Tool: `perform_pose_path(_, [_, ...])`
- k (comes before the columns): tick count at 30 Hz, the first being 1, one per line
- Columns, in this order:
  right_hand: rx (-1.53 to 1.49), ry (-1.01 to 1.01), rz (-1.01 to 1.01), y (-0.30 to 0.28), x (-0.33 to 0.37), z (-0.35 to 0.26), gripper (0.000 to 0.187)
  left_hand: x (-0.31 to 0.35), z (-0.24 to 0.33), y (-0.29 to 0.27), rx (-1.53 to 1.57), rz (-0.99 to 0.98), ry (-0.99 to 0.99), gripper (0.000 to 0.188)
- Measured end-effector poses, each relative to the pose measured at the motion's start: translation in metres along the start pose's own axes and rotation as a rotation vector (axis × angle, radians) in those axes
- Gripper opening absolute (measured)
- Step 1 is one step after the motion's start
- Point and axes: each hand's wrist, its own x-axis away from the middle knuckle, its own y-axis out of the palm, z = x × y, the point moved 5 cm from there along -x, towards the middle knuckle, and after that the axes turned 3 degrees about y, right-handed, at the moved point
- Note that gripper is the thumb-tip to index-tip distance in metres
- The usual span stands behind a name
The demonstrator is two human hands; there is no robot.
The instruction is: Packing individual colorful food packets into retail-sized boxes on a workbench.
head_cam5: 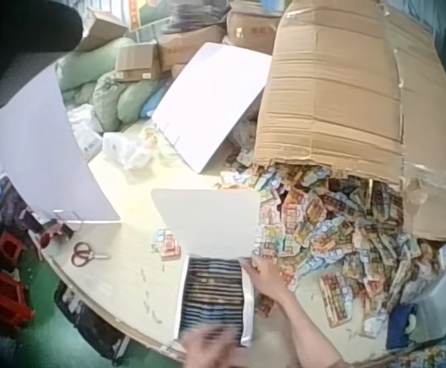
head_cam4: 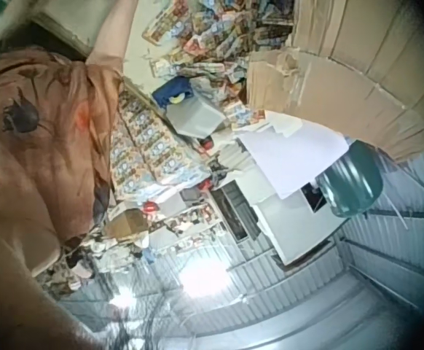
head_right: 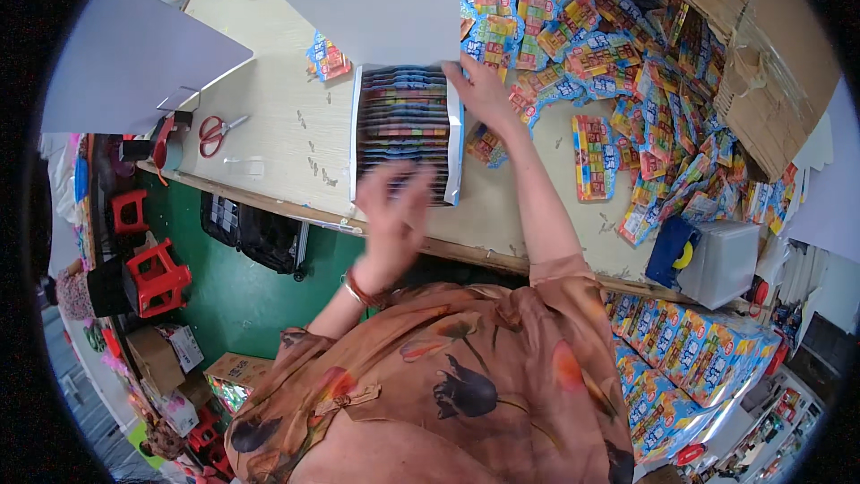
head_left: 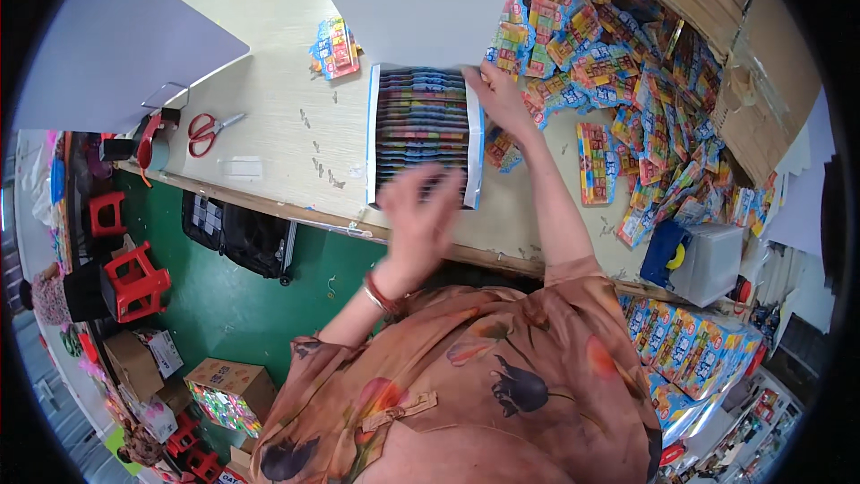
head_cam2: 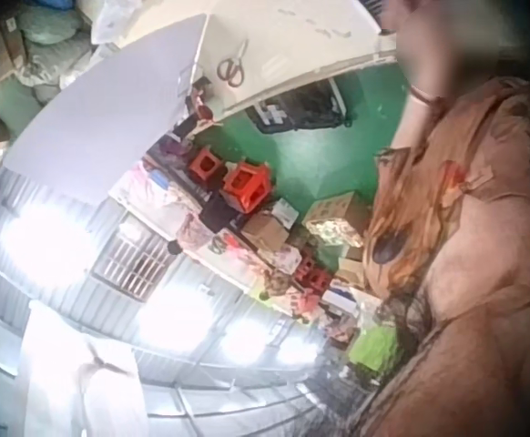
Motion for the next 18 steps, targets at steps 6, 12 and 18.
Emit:
perform_pose_path(6, [-0.050,0.025,-0.122,0.002,-0.005,0.003,0.026,-0.078,-0.164,-0.016,0.458,0.150,-0.308,0.055])
perform_pose_path(12, [0.067,-0.184,0.108,-0.007,-0.009,-0.003,0.022,-0.092,-0.206,0.036,0.975,-0.184,-0.375,0.045])
perform_pose_path(18, [-0.240,-0.103,-0.219,-0.010,-0.007,0.001,0.036,-0.093,-0.188,0.028,0.507,-0.027,0.051,0.021])
